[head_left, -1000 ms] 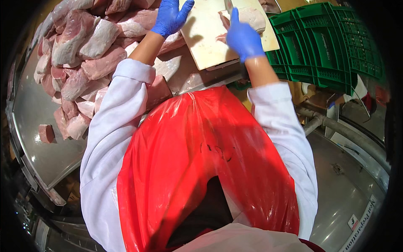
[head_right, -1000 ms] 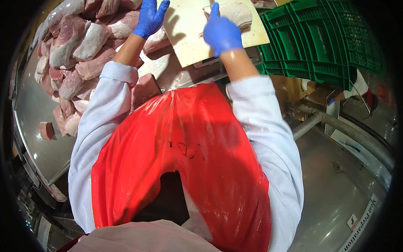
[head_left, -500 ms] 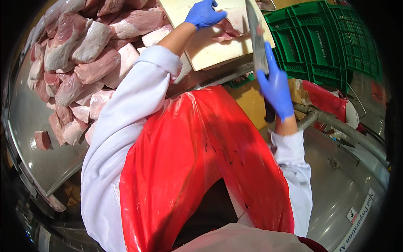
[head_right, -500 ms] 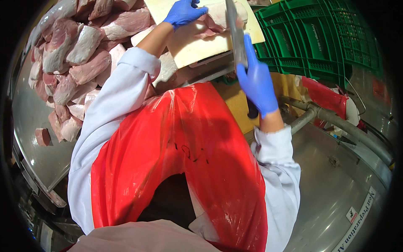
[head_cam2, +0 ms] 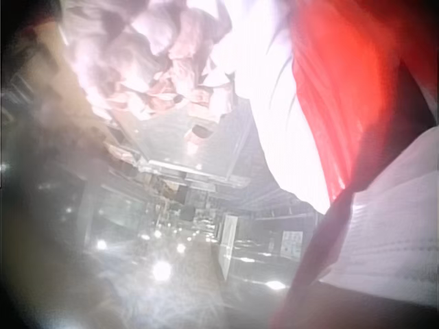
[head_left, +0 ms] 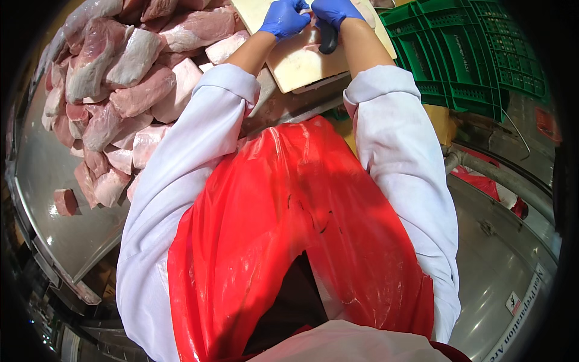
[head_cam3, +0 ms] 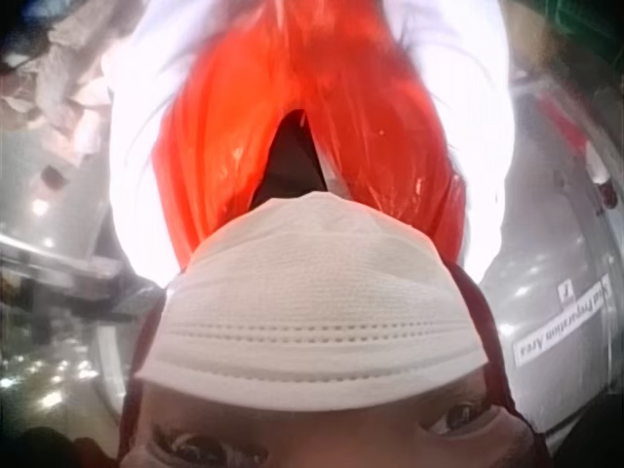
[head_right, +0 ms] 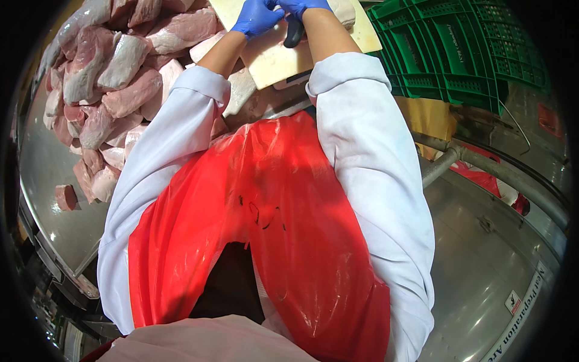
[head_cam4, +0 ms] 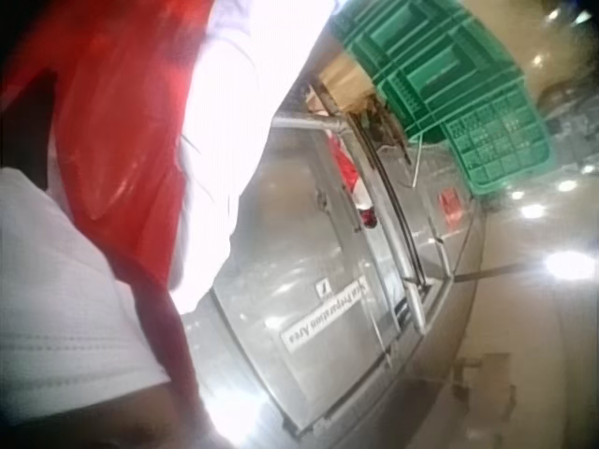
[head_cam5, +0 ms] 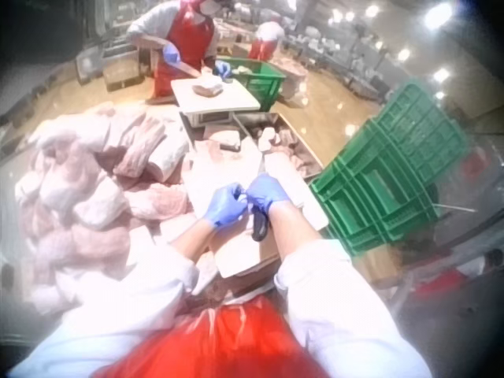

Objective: The person cuts large pieces of raw meat into smaller portions using a knife on a cutting board. They repeatedly pick up meat, slice it, and place the cut pieces into a green crate.

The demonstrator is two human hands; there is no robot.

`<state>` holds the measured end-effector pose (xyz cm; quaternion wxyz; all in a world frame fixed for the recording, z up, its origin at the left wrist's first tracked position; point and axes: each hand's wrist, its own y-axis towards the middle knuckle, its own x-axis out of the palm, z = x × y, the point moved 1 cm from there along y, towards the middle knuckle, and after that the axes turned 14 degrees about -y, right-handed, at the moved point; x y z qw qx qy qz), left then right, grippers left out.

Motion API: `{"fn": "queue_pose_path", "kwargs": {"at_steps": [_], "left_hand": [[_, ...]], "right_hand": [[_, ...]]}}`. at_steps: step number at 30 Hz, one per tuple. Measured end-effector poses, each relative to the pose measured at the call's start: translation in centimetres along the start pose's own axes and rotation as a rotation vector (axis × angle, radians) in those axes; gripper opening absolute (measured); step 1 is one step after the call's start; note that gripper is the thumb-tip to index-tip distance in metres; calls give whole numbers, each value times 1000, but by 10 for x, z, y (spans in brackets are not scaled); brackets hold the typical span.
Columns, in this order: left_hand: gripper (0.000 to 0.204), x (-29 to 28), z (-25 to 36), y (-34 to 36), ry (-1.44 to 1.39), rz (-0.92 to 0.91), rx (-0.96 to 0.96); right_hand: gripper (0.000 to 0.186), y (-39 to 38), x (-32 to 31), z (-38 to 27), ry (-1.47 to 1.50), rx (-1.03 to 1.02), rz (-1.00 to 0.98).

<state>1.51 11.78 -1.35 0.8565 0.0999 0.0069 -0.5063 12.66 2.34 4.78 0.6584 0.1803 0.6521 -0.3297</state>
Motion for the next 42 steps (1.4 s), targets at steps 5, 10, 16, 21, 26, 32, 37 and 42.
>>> {"fn": "queue_pose_path", "kwargs": {"at_steps": [5,10,16,21,26,32,37,42], "left_hand": [[22,8,8,-2,8,10,65],[20,8,12,-8,12,49,37],[15,7,-3,-7,88,150,116],[12,0,0,-19,117,165,188],[12,-6,11,-38,238,207,169],[16,0,38,-66,350,251,260],[16,53,33,-99,605,23,511],[14,58,29,-98,651,19,409]], "right_hand": [[26,-73,-5,-22,-192,-128,199],[54,-121,-24,-45,-84,47,-51],[66,-183,-42,-42,-75,48,-171],[80,-223,-58,-20,-405,-108,-282],[88,-253,-52,33,-525,-222,-278],[89,-258,-19,82,-243,-236,139],[87,-198,26,68,-60,-303,418],[85,-182,44,78,-163,-314,288]]}}
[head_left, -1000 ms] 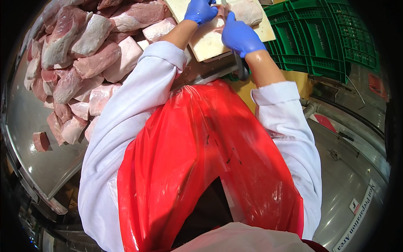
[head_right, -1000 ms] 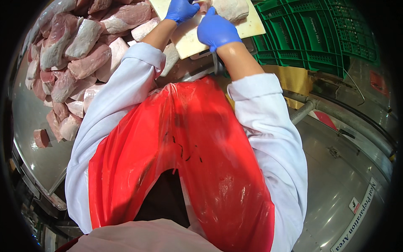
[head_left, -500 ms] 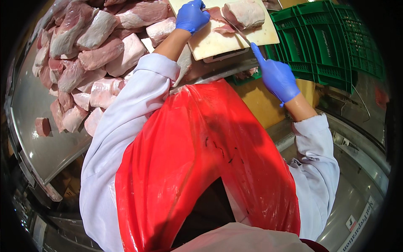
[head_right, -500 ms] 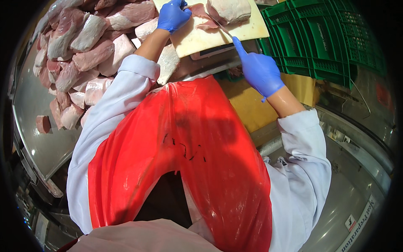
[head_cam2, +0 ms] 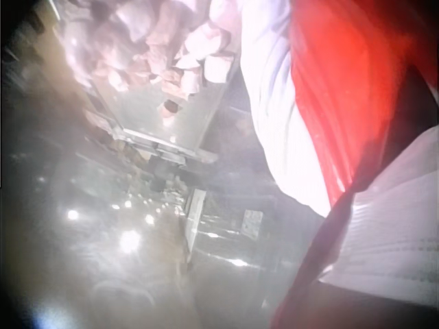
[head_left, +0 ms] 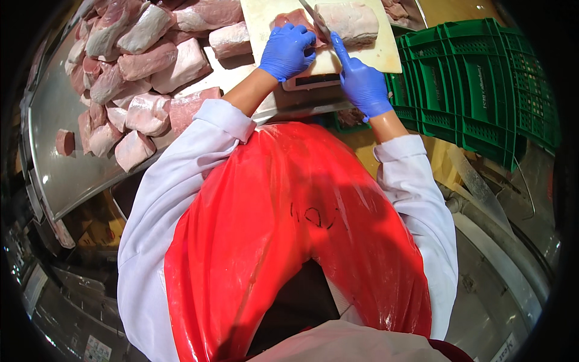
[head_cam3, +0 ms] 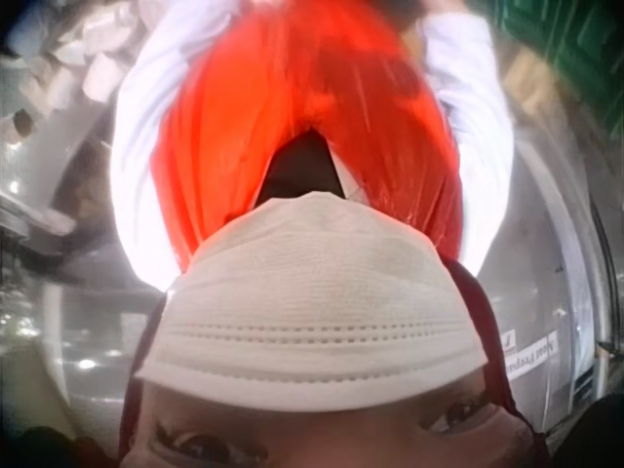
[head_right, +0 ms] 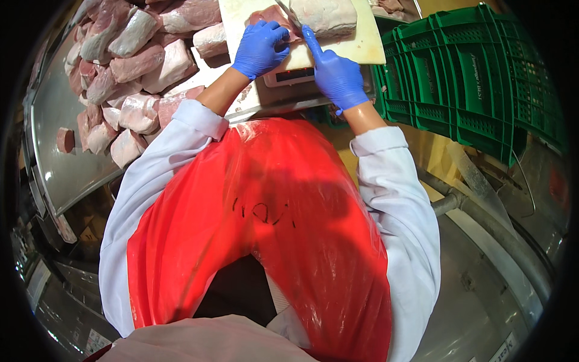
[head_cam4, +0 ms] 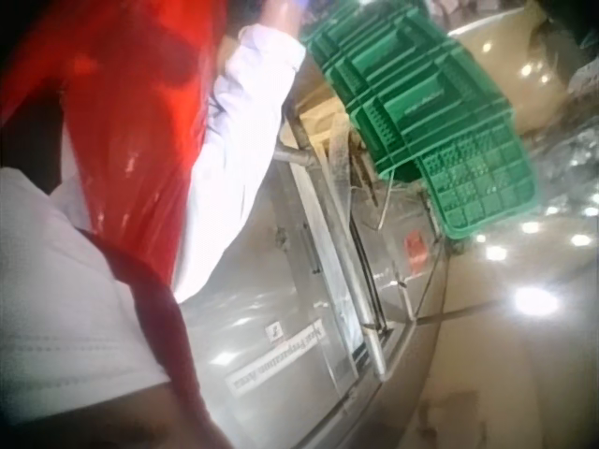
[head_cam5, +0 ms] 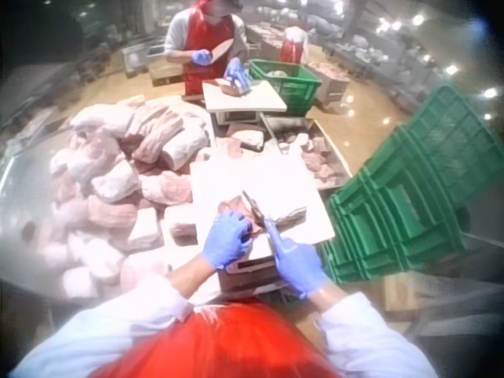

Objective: The person cuts large pieces of raw meat into smaller portions using a knife on a cutting board. They repeatedly pick up meat, slice it, and place the cut pieces into a green crate.

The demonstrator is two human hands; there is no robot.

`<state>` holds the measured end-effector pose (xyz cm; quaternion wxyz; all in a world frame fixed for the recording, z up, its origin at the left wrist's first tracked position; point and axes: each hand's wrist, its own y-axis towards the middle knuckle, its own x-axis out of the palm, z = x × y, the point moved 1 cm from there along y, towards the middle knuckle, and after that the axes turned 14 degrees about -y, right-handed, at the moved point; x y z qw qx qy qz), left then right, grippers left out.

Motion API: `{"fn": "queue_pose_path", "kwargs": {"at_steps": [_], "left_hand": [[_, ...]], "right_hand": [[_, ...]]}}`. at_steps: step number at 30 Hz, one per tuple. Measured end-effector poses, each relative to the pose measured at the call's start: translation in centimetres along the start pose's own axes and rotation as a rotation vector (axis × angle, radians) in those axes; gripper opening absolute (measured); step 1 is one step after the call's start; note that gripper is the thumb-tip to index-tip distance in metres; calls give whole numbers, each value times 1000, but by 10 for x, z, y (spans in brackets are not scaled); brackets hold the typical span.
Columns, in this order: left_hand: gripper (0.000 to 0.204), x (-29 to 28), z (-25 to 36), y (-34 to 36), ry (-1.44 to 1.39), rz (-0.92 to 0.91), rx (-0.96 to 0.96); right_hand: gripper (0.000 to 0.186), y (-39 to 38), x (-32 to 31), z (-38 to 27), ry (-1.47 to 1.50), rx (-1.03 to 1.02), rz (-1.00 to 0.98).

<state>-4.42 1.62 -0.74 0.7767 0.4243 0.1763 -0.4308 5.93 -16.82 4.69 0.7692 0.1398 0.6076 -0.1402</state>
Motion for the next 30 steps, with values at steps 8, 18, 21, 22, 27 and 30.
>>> {"fn": "queue_pose_path", "kwargs": {"at_steps": [8,18,21,22,27,30], "left_hand": [[15,2,-8,8,170,132,-121],[36,-27,-50,52,129,236,-410],[48,-21,-78,49,43,242,-91],[39,-27,-39,59,145,79,-16],[19,-28,-75,91,199,-16,-92],[16,-50,-111,95,224,30,-257]], "right_hand": [[85,-50,-40,7,-5,-100,-266],[84,-114,-72,20,205,-44,-323],[81,-129,-77,22,349,33,-239],[80,-132,-72,25,431,120,-239],[77,-124,-68,22,659,377,-144],[77,-129,-69,22,738,464,-90]]}}
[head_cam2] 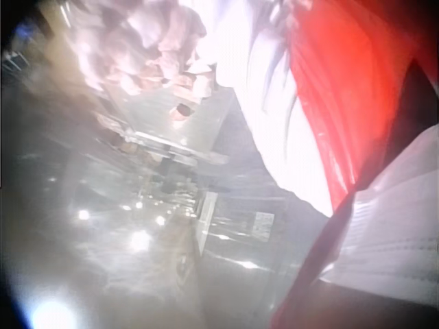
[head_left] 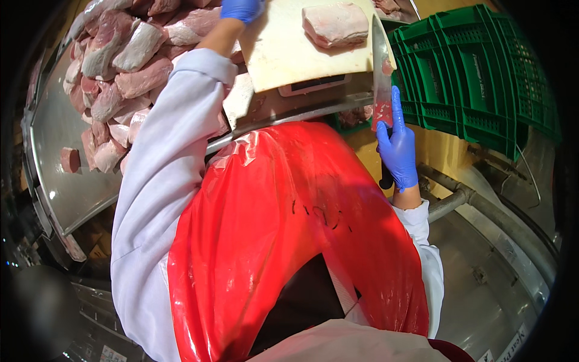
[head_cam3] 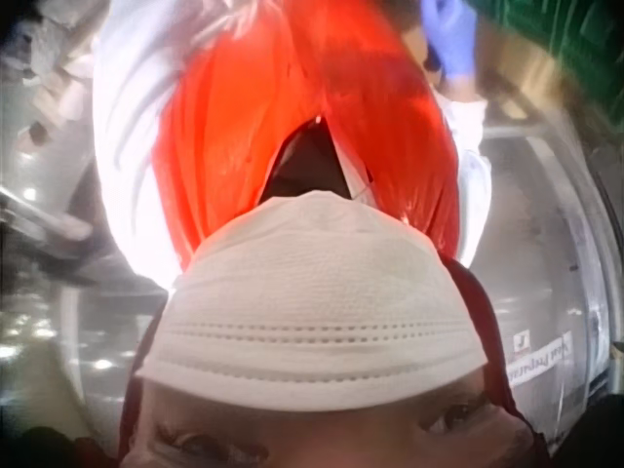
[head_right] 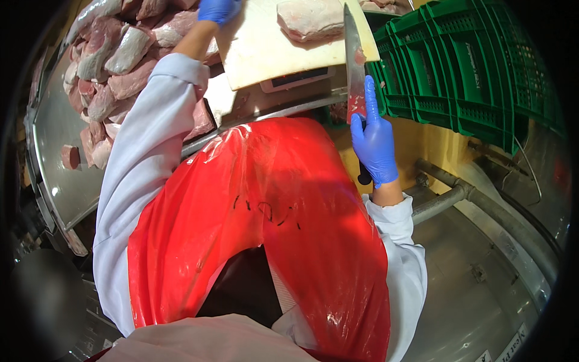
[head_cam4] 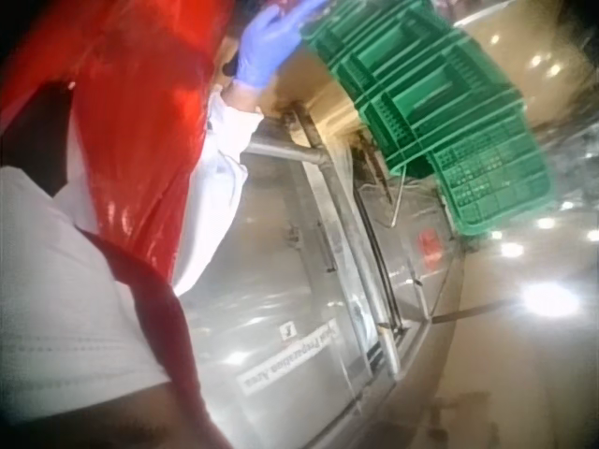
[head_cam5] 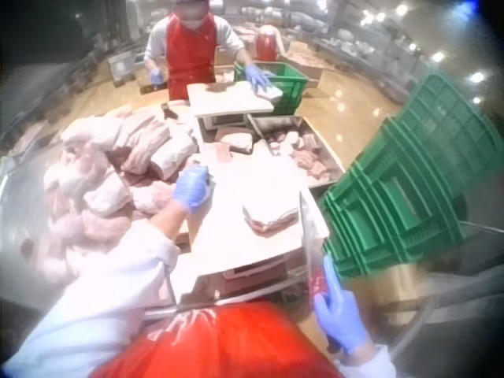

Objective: The person cuts large pieces of raw meat into smaller portions using a knife on a cutting board. They repeatedly pick up meat, slice it, and place the cut pieces into a green crate.

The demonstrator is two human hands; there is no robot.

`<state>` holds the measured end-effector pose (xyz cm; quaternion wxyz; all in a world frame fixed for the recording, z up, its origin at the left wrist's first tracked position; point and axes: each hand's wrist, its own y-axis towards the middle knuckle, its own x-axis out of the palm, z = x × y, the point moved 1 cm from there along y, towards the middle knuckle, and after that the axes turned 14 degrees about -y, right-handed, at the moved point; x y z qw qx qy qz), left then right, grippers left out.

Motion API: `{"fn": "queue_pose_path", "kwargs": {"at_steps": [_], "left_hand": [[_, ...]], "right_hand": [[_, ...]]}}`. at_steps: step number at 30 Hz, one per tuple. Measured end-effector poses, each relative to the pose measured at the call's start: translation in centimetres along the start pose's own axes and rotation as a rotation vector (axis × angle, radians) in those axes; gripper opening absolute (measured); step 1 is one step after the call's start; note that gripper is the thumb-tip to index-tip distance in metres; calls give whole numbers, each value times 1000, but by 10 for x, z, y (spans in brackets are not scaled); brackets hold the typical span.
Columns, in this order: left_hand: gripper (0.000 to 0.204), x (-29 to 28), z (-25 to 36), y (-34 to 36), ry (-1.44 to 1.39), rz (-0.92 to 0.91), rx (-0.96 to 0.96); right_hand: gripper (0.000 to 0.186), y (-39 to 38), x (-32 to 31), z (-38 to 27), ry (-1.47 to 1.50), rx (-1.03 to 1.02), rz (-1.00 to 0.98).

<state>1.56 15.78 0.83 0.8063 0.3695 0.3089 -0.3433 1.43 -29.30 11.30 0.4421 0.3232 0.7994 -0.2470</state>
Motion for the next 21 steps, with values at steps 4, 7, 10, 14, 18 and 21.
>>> {"fn": "queue_pose_path", "kwargs": {"at_steps": [4,7,10,14,18,21], "left_hand": [[56,-32,-127,-33,-1223,58,-577],[38,-96,-68,-87,-1499,218,-876],[39,-182,-68,-170,-1372,420,-882],[27,-276,-122,-315,-1341,476,-805],[19,-286,-146,-470,-1256,884,-979],[46,-293,-161,-549,-861,482,-1225]], "right_hand": [[76,-6,3,26,80,-6,98],[68,-22,5,62,180,143,179],[59,-16,-8,98,202,238,152],[56,13,-38,143,294,143,318],[58,56,-31,174,301,80,462],[58,84,47,247,-128,114,348]]}}
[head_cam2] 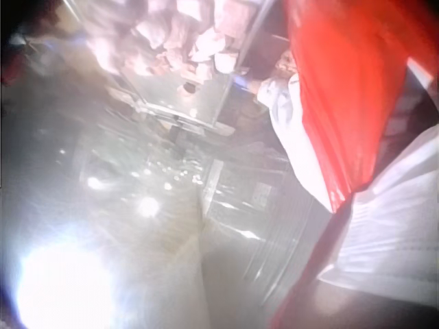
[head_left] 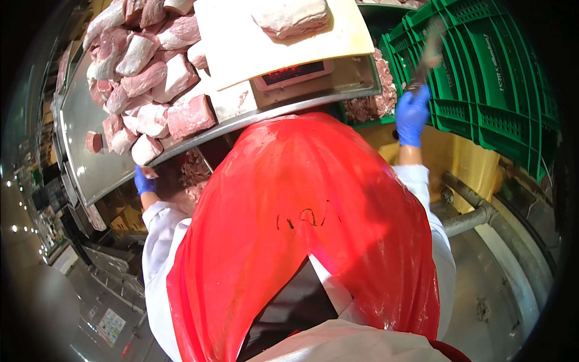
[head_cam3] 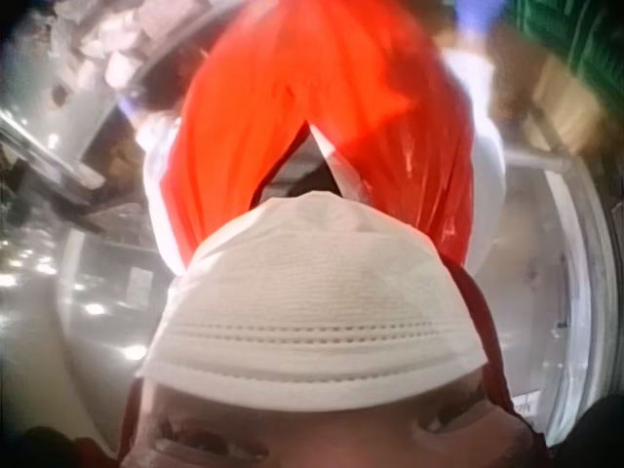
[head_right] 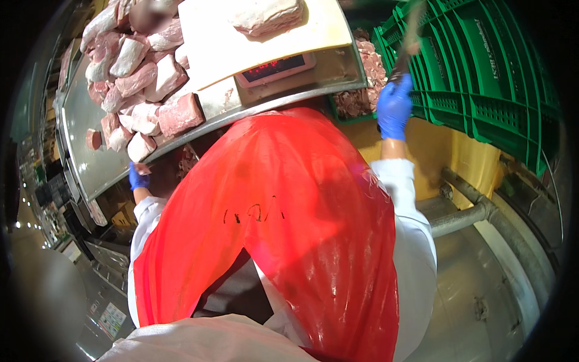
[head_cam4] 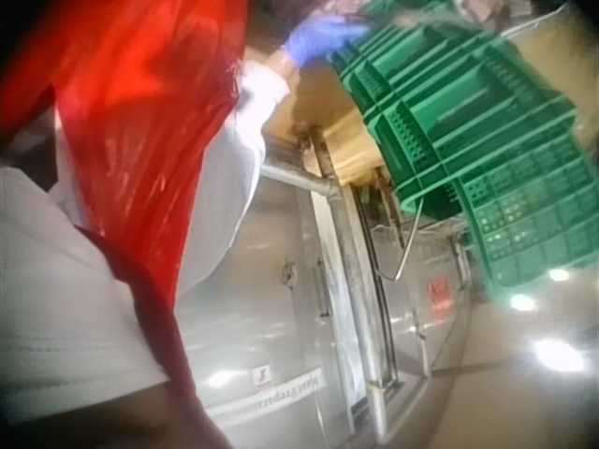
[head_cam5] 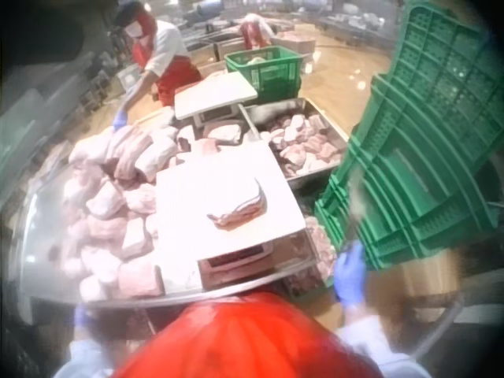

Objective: The person cuts large pieces of raw meat into smaller portions using a knife on a cutting board. They repeatedly pick up meat, slice it, and place the cut pieces into a green crate.

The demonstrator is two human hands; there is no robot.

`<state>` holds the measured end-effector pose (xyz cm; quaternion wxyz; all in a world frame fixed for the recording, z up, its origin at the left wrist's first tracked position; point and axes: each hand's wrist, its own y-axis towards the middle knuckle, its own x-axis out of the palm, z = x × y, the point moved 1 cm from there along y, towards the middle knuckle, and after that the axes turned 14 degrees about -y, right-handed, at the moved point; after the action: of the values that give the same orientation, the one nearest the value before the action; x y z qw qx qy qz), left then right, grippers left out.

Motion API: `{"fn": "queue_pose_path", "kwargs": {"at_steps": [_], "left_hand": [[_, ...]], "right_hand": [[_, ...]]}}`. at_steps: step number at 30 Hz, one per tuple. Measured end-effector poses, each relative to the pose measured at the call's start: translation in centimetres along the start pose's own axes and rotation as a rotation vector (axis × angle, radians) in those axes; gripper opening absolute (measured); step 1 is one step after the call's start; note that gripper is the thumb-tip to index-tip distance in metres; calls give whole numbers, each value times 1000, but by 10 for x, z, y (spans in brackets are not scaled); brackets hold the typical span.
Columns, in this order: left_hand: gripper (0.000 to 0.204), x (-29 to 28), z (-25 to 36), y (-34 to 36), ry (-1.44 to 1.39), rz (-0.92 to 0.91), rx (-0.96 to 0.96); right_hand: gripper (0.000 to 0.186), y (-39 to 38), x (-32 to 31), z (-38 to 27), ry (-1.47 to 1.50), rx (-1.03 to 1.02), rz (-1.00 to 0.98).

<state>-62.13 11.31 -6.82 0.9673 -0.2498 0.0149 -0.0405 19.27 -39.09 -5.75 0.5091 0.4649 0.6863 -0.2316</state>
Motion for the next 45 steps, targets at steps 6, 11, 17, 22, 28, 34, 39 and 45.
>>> {"fn": "queue_pose_path", "kwargs": {"at_steps": [6,11,17,22,28,34,39,45], "left_hand": [[65,187,3,-64,734,366,712],[72,444,69,-105,662,-186,1162],[91,679,89,-162,1105,-562,1528],[111,767,101,-131,1245,-800,1086],[61,749,105,-76,126,-1151,560],[96,622,56,-53,315,-979,590],[60,636,69,-57,120,-1031,581],[42,654,21,-94,394,-675,861]], "right_hand": [[61,-3,46,53,-290,38,-308],[50,32,59,83,-235,50,-288],[38,17,35,69,292,98,-123],[45,-21,35,86,492,114,-148],[46,-52,-7,78,613,268,-181],[48,-26,-31,38,756,151,-231],[57,18,-14,-81,1142,-41,-401],[52,95,43,-193,1110,-266,-518]]}}
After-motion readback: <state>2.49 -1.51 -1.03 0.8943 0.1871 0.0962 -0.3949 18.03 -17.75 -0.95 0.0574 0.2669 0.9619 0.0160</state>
